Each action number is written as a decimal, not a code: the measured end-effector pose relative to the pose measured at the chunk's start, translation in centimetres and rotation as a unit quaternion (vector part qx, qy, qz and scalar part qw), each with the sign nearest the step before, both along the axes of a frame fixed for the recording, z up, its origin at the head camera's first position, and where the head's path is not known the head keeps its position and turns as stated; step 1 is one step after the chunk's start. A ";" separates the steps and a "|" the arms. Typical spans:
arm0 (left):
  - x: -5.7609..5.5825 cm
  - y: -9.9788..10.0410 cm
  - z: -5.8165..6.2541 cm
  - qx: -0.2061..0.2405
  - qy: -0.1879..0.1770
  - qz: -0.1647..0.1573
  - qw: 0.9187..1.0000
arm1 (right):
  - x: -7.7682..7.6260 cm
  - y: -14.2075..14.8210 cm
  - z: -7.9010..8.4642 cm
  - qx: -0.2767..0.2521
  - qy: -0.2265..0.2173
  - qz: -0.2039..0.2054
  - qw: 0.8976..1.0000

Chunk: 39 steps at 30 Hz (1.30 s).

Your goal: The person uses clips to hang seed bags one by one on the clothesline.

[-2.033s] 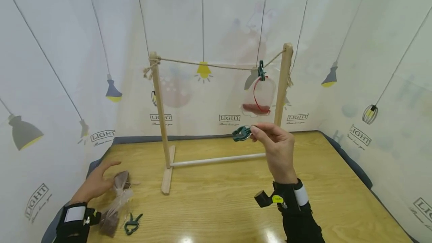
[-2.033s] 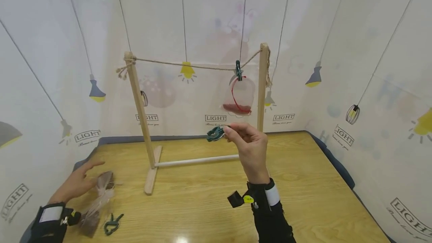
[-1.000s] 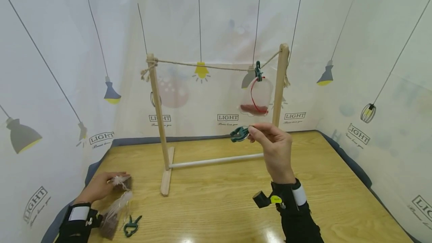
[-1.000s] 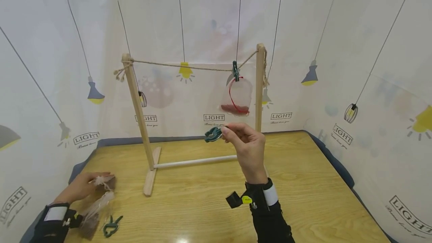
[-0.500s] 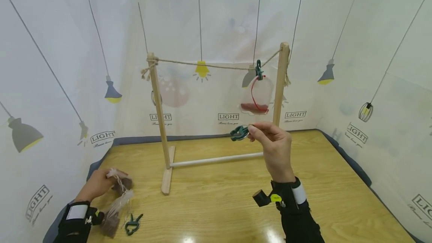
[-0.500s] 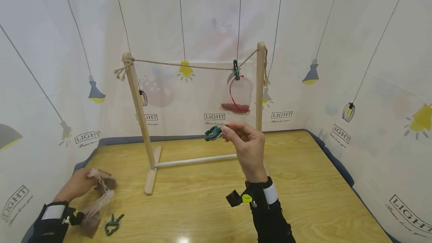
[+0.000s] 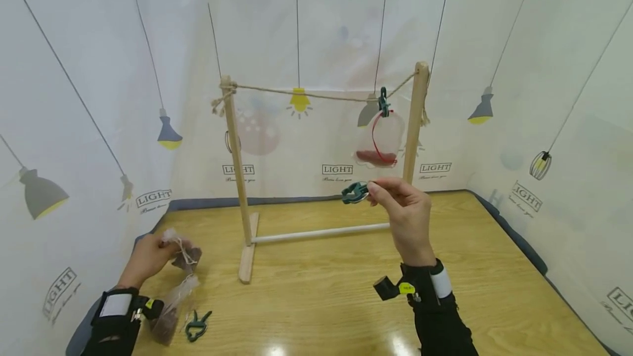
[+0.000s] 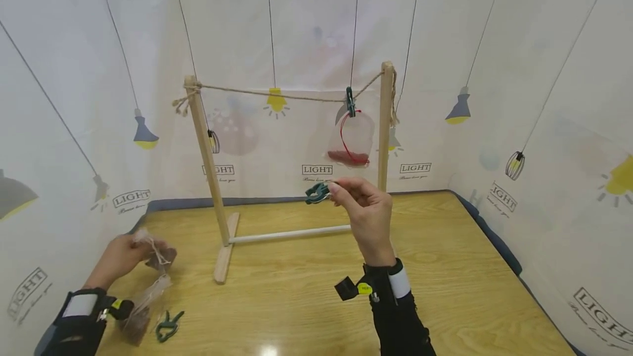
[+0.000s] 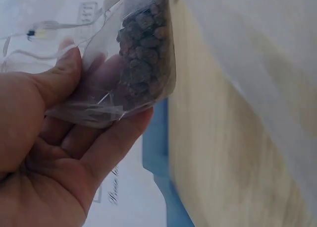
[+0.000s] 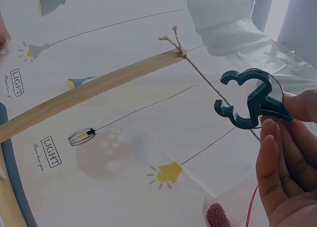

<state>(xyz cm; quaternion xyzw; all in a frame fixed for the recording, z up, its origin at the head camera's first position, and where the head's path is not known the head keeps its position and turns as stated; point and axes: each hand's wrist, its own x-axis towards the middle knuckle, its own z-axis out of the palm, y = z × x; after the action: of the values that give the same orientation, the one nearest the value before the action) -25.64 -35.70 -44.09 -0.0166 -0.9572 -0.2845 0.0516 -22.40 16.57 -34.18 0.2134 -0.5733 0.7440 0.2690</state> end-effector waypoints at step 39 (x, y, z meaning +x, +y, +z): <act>0.9 13.9 10.7 0.126 0.178 -0.049 0.975 | -2.8 -0.7 4.5 0.060 0.038 -0.006 0.997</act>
<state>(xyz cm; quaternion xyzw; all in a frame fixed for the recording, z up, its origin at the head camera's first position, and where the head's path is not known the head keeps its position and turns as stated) -24.76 -21.85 -33.35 -0.1074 -0.8869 -0.3979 0.2087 -25.18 15.84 -29.68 0.2537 -0.6072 0.6984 0.2814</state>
